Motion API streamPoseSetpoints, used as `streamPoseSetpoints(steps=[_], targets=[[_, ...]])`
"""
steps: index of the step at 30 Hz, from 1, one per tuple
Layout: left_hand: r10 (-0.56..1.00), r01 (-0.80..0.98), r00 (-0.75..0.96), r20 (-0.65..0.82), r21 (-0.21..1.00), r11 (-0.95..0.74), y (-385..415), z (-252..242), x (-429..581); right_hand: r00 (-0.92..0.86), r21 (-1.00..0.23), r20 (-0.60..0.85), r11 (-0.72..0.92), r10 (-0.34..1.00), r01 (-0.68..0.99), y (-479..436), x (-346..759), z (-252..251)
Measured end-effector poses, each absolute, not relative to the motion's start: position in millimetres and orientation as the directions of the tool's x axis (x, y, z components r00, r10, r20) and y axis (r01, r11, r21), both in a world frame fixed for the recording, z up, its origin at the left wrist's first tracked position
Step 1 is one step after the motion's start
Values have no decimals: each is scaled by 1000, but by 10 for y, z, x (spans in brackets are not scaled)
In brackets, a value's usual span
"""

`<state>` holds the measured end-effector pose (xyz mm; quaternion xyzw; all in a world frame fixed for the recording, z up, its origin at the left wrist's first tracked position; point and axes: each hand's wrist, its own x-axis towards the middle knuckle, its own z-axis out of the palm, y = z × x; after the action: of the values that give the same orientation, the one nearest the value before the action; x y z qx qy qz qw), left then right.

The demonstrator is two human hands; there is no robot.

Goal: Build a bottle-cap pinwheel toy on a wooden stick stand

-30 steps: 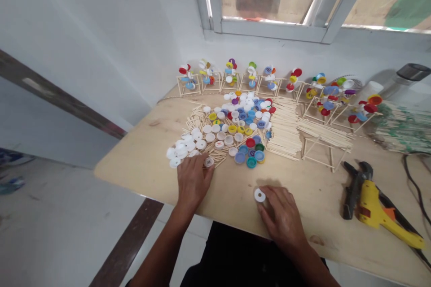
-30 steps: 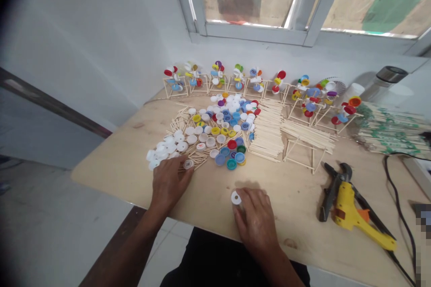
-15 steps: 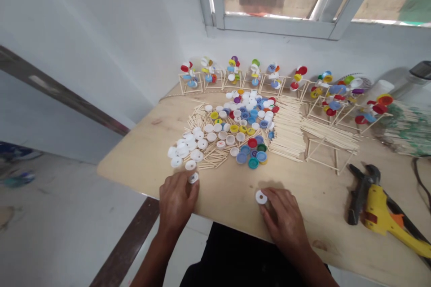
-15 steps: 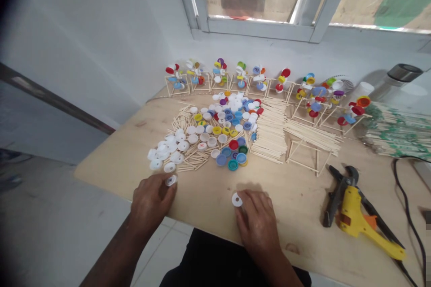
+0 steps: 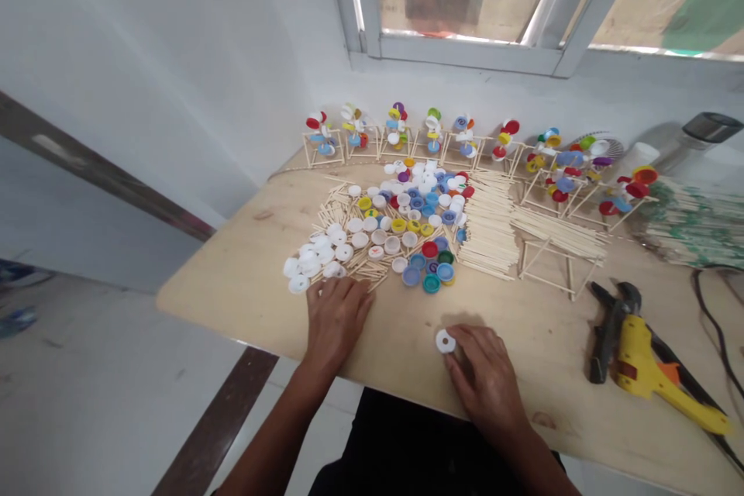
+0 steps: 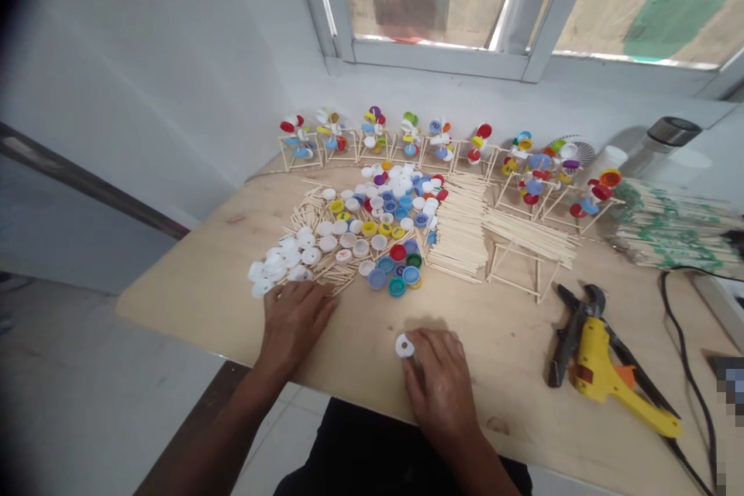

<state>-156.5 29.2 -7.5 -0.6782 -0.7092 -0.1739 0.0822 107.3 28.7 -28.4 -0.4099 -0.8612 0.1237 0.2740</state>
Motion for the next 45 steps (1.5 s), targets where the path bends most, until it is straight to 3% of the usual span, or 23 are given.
streamPoseSetpoints(steps=[5,18,33,38,45], targets=[[950,996,-9,313,88,-19,399,-83,-1546,-510,-444,368,629,777,638,283,1072,-285],[906,987,127,403,39,-155,452,-167,-1621,-494,-467,400,636,772,614,283,1066,-283],[916,986,154,371,9,-169,381,-142,-1457,-490,-479,392,627,779,614,289,1056,-262],[932,981,153,329,65,-184,298,-118,-1314,-486,-493,363,607,795,623,282,1041,-225],[936,926,164,311,279,-255,144,-86,-1067,-464,-502,335,572,820,649,275,1017,-227]])
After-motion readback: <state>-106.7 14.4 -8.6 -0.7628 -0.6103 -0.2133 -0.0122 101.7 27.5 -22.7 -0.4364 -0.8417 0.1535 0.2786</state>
